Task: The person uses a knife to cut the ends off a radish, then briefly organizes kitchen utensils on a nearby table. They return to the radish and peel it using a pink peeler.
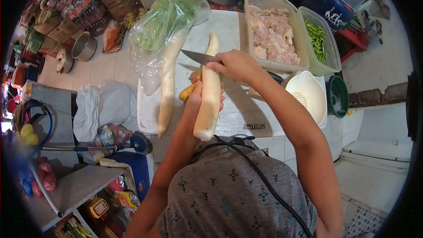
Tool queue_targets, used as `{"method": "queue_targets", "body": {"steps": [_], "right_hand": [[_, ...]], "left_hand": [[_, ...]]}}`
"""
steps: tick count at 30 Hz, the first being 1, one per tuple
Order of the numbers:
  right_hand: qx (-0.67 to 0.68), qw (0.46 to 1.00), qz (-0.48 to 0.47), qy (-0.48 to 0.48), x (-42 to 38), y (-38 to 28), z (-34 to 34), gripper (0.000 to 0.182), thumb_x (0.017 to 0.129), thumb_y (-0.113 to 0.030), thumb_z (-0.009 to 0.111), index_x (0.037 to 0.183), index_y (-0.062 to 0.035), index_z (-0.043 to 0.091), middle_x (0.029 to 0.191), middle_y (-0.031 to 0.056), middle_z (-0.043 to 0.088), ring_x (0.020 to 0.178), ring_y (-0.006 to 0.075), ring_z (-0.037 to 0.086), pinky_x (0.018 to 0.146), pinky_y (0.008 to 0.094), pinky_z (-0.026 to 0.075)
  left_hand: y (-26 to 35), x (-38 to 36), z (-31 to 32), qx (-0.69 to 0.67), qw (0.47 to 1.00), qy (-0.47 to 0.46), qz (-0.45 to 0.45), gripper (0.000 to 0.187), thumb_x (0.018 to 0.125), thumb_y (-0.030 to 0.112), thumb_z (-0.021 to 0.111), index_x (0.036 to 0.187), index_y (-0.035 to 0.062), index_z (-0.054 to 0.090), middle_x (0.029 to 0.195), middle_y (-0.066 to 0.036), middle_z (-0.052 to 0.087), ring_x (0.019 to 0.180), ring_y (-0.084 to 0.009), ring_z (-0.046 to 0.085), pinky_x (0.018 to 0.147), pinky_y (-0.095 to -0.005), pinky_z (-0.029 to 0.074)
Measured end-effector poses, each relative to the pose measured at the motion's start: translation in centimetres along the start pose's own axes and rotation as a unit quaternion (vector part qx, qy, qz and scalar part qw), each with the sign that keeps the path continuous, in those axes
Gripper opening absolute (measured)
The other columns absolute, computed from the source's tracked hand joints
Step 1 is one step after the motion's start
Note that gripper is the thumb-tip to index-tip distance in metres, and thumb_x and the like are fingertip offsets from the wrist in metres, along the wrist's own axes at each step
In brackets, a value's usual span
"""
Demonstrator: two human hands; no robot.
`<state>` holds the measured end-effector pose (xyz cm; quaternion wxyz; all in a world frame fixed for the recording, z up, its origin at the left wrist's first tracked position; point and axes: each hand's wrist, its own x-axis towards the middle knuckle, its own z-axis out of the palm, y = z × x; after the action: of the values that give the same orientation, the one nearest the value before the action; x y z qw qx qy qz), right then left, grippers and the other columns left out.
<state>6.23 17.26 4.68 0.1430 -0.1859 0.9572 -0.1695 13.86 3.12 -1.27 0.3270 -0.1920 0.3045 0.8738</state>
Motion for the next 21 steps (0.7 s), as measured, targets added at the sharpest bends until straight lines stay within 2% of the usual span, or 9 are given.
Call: {"method": "queue_targets", "body": {"steps": [4, 7, 8, 11, 12, 15, 16, 18, 21], "right_hand": [[-0.035, 0.998, -0.04, -0.03, -3.1, -2.1, -1.2, 0.038, 0.08, -0.044, 0.043, 0.085, -0.0103, 0.06, 0.073, 0.0133, 0.059, 0.071, 0.0311, 0.058, 0.063, 0.0414, 0.045], [-0.024, 0.997, -0.067, -0.021, -5.5, -2.4, -0.7, 0.035, 0.081, -0.042, 0.043, 0.079, -0.0099, 0.057, 0.064, 0.0131, 0.057, 0.063, 0.0324, 0.057, 0.056, 0.0419, 0.044], [-0.018, 0.997, -0.073, -0.027, -6.6, -2.9, -0.6, 0.035, 0.081, -0.042, 0.043, 0.078, -0.0102, 0.056, 0.063, 0.013, 0.057, 0.061, 0.0326, 0.057, 0.055, 0.0421, 0.044], [-0.005, 0.996, -0.084, -0.031, -9.0, -3.5, -0.2, 0.034, 0.081, -0.042, 0.044, 0.077, -0.0109, 0.056, 0.059, 0.0133, 0.056, 0.058, 0.033, 0.056, 0.053, 0.0425, 0.044], [-0.002, 0.996, -0.087, -0.025, -9.2, -3.5, -0.3, 0.034, 0.081, -0.042, 0.044, 0.076, -0.0111, 0.055, 0.058, 0.0135, 0.056, 0.057, 0.0331, 0.056, 0.052, 0.0426, 0.043], [0.01, 0.998, -0.056, 0.017, -7.2, -2.3, -0.3, 0.036, 0.081, -0.043, 0.043, 0.076, -0.0096, 0.055, 0.058, 0.0142, 0.056, 0.058, 0.0336, 0.056, 0.052, 0.0425, 0.043], [0.025, 0.995, -0.049, 0.083, -5.3, -0.7, 0.4, 0.039, 0.08, -0.045, 0.043, 0.076, -0.0085, 0.055, 0.061, 0.015, 0.056, 0.06, 0.0344, 0.056, 0.054, 0.0424, 0.044], [0.019, 0.997, 0.022, 0.075, -2.3, 0.9, 0.7, 0.042, 0.079, -0.047, 0.044, 0.076, -0.0072, 0.055, 0.066, 0.0153, 0.058, 0.064, 0.0345, 0.056, 0.057, 0.0415, 0.044], [0.027, 0.998, 0.025, 0.057, -1.5, 1.1, 0.8, 0.043, 0.078, -0.047, 0.044, 0.075, -0.006, 0.056, 0.065, 0.0154, 0.057, 0.064, 0.0339, 0.056, 0.057, 0.0412, 0.044]], "left_hand": [[0.4, -0.5, 1.1, 0.011, 0.999, 0.041, 0.02, 0.044, 0.089, 0.041, 0.025, 0.103, 0.0037, 0.045, 0.082, -0.011, 0.052, 0.067, -0.0168, 0.053, 0.052, -0.0268, 0.048], [0.0, 0.6, -0.9, 0.085, 0.99, -0.112, 0.008, 0.042, 0.089, 0.04, 0.026, 0.1, 0.005, 0.047, 0.08, -0.009, 0.052, 0.068, -0.0162, 0.054, 0.053, -0.0271, 0.048], [-0.8, 0.7, 0.0, 0.038, 0.995, -0.001, 0.09, 0.044, 0.087, 0.044, 0.029, 0.097, 0.0055, 0.048, 0.079, -0.007, 0.053, 0.068, -0.0144, 0.054, 0.053, -0.0264, 0.047], [0.1, 0.7, 0.9, 0.03, 0.997, 0.06, 0.048, 0.048, 0.086, 0.049, 0.03, 0.096, 0.0056, 0.048, 0.079, -0.006, 0.053, 0.067, -0.0143, 0.054, 0.051, -0.0259, 0.047], [0.1, 0.8, 1.0, 0.009, 0.998, 0.055, 0.027, 0.051, 0.086, 0.051, 0.028, 0.096, 0.0048, 0.048, 0.08, -0.007, 0.053, 0.067, -0.0151, 0.054, 0.052, -0.026, 0.046], [-0.5, 1.2, 0.2, 0.011, 0.998, 0.009, 0.058, 0.05, 0.087, 0.048, 0.026, 0.098, 0.0037, 0.046, 0.08, -0.008, 0.052, 0.066, -0.0168, 0.053, 0.053, -0.0272, 0.046], [-0.5, 1.3, 0.2, 0.008, 0.998, 0.002, 0.06, 0.049, 0.088, 0.047, 0.025, 0.099, 0.0032, 0.046, 0.08, -0.009, 0.052, 0.066, -0.0173, 0.053, 0.053, -0.0275, 0.046], [-0.2, 1.0, 0.8, -0.01, 0.999, 0.008, 0.041, 0.048, 0.088, 0.044, 0.024, 0.101, 0.0015, 0.044, 0.08, -0.01, 0.051, 0.065, -0.0181, 0.052, 0.052, -0.0281, 0.046], [0.5, 1.0, 0.5, -0.038, 0.999, 0.004, 0.017, 0.048, 0.089, 0.042, 0.024, 0.102, -0.0004, 0.042, 0.08, -0.012, 0.05, 0.064, -0.0187, 0.051, 0.052, -0.0287, 0.046]]}}
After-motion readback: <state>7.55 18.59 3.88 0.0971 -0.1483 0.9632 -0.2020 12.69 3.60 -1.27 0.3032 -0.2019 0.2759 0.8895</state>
